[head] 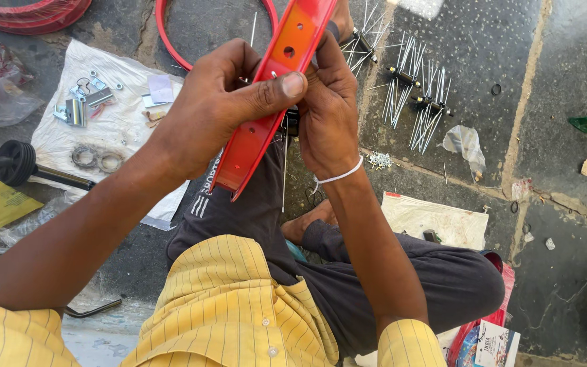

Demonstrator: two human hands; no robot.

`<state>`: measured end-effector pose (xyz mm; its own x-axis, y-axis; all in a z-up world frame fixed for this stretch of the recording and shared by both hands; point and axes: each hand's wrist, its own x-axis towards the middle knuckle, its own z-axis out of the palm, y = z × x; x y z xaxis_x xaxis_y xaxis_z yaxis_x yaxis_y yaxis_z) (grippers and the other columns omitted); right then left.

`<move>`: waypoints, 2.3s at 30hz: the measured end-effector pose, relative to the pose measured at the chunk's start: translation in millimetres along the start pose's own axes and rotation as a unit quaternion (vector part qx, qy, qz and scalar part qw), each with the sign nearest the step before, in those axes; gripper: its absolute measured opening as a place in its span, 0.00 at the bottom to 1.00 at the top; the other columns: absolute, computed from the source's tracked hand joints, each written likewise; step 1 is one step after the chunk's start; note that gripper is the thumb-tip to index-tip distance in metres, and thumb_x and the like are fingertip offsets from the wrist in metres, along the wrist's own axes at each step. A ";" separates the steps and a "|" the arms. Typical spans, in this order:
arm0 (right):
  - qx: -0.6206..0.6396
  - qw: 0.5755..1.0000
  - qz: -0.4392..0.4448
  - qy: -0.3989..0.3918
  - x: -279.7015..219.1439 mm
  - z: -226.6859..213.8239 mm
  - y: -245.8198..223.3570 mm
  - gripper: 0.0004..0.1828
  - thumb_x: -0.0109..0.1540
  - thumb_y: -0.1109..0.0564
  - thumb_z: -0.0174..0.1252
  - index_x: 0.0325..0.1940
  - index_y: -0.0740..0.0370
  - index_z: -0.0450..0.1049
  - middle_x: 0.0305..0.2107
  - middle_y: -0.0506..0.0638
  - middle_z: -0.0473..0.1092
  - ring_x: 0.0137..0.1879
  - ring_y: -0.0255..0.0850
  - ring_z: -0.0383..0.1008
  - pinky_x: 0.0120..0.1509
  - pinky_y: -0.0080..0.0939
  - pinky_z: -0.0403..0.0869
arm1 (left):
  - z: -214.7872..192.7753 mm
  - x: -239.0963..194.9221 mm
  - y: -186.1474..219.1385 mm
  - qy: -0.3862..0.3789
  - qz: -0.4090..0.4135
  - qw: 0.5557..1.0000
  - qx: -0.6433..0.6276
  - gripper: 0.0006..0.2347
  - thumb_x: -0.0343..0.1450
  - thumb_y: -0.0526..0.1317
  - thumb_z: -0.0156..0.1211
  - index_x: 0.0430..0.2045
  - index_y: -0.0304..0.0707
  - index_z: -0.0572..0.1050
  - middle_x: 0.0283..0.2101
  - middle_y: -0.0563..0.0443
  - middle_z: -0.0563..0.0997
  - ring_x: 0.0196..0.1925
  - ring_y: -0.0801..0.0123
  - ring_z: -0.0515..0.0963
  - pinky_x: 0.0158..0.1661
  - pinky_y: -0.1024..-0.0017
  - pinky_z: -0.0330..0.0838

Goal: The person assembles a red bicycle wheel by inserting metal spokes into the hub and rim, then securing them with small metal nipples. The person works on the ground, surrounded by tools and parts, methodically adding spokes and tightening them by hand.

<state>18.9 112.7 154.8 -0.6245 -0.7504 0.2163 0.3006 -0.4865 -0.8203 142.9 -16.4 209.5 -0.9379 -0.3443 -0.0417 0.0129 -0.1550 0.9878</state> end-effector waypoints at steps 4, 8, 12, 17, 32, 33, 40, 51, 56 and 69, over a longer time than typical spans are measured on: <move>0.012 1.000 0.003 0.002 -1.5 -0.3 -1.5 0.17 0.73 0.67 0.52 0.67 0.65 0.67 0.51 0.53 0.75 0.56 0.37 0.77 0.63 0.39 0.76 | 3.4 -1.2 1.4 0.007 0.008 1.000 -0.012 0.24 0.68 0.56 0.69 0.42 0.32 0.70 0.38 0.50 0.77 0.39 0.77 0.78 0.40 0.78 0.76; 0.000 1.000 0.000 0.005 -6.2 -1.5 -1.1 0.19 0.73 0.68 0.52 0.68 0.65 0.67 0.52 0.52 0.75 0.57 0.36 0.77 0.66 0.40 0.75 | 7.8 -4.8 -1.3 0.017 -0.021 0.995 -0.094 0.26 0.65 0.52 0.72 0.44 0.31 0.65 0.39 0.47 0.74 0.36 0.72 0.81 0.36 0.72 0.82; -0.007 1.000 0.000 0.008 -9.7 -1.4 -1.2 0.19 0.73 0.68 0.52 0.68 0.65 0.67 0.53 0.51 0.74 0.59 0.35 0.76 0.67 0.39 0.73 | 11.8 -8.3 -8.6 0.028 -0.038 0.993 -0.111 0.28 0.67 0.50 0.72 0.48 0.28 0.64 0.43 0.42 0.76 0.39 0.71 0.81 0.38 0.72 0.79; -0.004 1.000 0.001 0.005 -9.9 -0.5 -2.2 0.17 0.74 0.63 0.54 0.68 0.63 0.68 0.50 0.50 0.75 0.55 0.35 0.76 0.65 0.41 0.75 | 11.7 -7.9 -8.5 -0.024 -0.065 0.990 -0.126 0.31 0.68 0.53 0.67 0.56 0.30 0.64 0.47 0.45 0.79 0.41 0.71 0.86 0.35 0.70 0.82; -0.301 0.952 0.010 -0.049 1.8 -31.7 -86.9 0.17 0.75 0.50 0.56 0.62 0.63 0.75 0.52 0.48 0.76 0.58 0.32 0.76 0.65 0.38 0.76 | 21.6 -5.9 0.8 -0.073 -0.051 0.987 -0.134 0.22 0.71 0.48 0.70 0.49 0.25 0.76 0.41 0.48 0.80 0.43 0.71 0.81 0.48 0.69 0.78; -0.348 0.937 -0.009 -0.023 -1.0 -50.3 -92.7 0.17 0.75 0.49 0.56 0.61 0.63 0.75 0.52 0.47 0.76 0.59 0.32 0.76 0.64 0.37 0.77 | 23.2 -7.0 1.5 -0.070 -0.044 0.990 -0.118 0.23 0.70 0.48 0.71 0.52 0.29 0.75 0.43 0.49 0.79 0.45 0.73 0.80 0.49 0.71 0.76; -0.424 0.834 0.063 0.348 -29.7 -323.2 15.0 0.05 0.66 0.56 0.62 0.43 0.59 0.78 0.31 0.44 0.75 0.33 0.28 0.74 0.30 0.29 0.70 | 10.1 -5.0 11.4 -0.075 -0.030 0.992 -0.096 0.31 0.67 0.50 0.72 0.59 0.29 0.69 0.53 0.42 0.77 0.57 0.61 0.79 0.63 0.62 0.74; -0.668 0.571 0.211 0.427 -190.8 -432.2 181.4 0.09 0.56 0.61 0.64 0.41 0.63 0.77 0.34 0.58 0.76 0.42 0.54 0.78 0.52 0.51 0.73 | -15.1 20.0 -40.7 -0.024 -0.088 0.996 0.000 0.26 0.82 0.48 0.46 0.71 0.28 0.57 0.55 0.38 0.71 0.55 0.53 0.80 0.58 0.56 0.74; -0.748 0.575 0.117 0.309 -176.9 -428.7 170.8 0.11 0.61 0.63 0.60 0.48 0.63 0.76 0.40 0.60 0.72 0.48 0.55 0.72 0.54 0.54 0.71 | -15.5 11.4 -33.5 0.006 -0.120 0.992 0.043 0.22 0.82 0.43 0.35 0.71 0.31 0.56 0.56 0.37 0.73 0.49 0.57 0.81 0.52 0.60 0.77; -0.808 0.500 0.284 0.132 -148.1 -403.8 163.3 0.18 0.54 0.65 0.64 0.47 0.67 0.72 0.48 0.64 0.70 0.56 0.60 0.70 0.57 0.56 0.74 | -29.2 13.2 -61.7 0.004 -0.144 0.987 0.077 0.23 0.81 0.44 0.38 0.72 0.34 0.54 0.52 0.33 0.72 0.45 0.51 0.81 0.44 0.59 0.80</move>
<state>-130.6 324.9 -225.0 -0.9067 -0.3734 -0.1962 -0.3573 0.9271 -0.1132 139.9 -38.4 143.7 -0.8924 -0.3131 -0.3249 -0.3075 -0.1049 0.9457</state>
